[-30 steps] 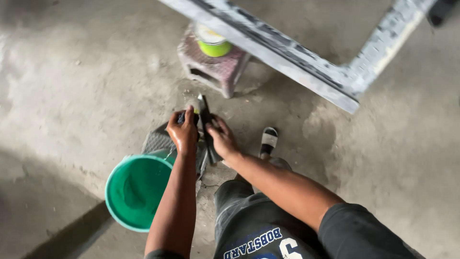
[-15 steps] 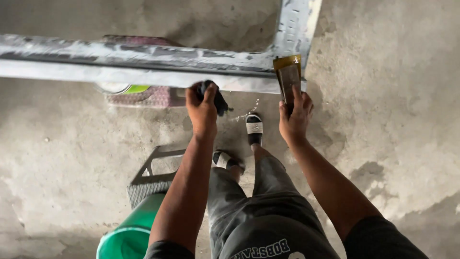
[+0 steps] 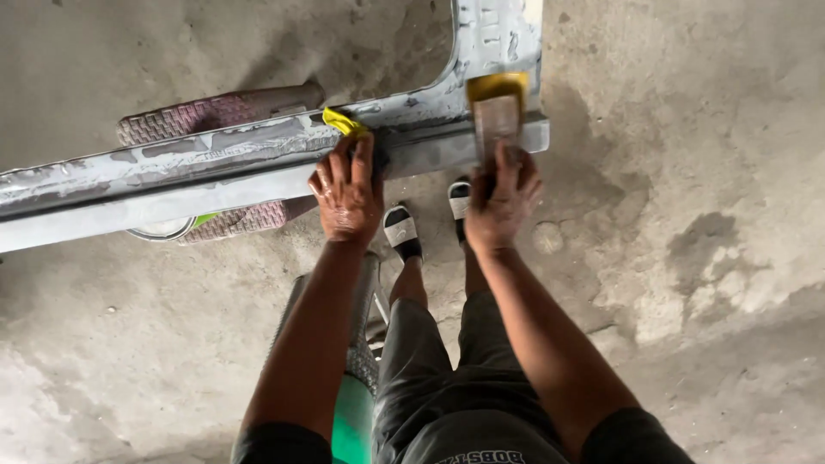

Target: The person scrubs a metal frame with a yellow sponge and a cloth, rinsing the sponge in a green bucket. The person continues scrubbing different sections of the frame, including the corners and edges, and then wipes the frame with a cloth.

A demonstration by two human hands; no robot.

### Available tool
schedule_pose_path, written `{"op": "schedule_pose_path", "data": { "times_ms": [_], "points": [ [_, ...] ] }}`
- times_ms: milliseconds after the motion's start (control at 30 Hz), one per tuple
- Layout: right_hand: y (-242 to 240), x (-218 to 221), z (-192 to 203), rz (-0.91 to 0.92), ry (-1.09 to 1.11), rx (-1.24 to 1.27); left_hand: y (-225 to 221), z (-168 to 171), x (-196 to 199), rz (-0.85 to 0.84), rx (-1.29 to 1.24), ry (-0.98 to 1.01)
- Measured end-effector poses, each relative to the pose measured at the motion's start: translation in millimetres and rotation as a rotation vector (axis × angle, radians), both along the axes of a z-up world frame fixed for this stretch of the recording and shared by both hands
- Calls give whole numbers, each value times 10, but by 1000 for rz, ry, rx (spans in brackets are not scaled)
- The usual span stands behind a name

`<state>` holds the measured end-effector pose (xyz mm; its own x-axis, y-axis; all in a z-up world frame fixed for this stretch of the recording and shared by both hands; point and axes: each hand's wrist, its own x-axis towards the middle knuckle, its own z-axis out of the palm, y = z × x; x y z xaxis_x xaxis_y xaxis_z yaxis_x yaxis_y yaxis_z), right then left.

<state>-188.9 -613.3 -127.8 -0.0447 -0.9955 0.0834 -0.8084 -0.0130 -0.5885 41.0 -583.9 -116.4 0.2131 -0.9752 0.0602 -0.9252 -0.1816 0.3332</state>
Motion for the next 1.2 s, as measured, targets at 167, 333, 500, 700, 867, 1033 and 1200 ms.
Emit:
{"op": "schedule_pose_path", "data": {
  "times_ms": [167,333,500,700,867,1033,1200],
  "points": [
    [216,613,275,215,-6,40,133,-38,304,87,41,-15],
    [66,67,147,330,139,136,117,103,169,144,-68,-16],
    [-71,-392,-180,-19,91,-26,84,134,-18,137,-95,34],
    [249,536,423,227,-52,194,81,145,-55,98,-61,51],
    [173,92,115,255,82,157,107,144,42,42,-62,62],
    [-30,-438,-72,48,135,56,93,91,-35,127,-19,130],
    [152,260,428,-23,-194,179,21,118,-135,146,-114,93]
  ]
}}
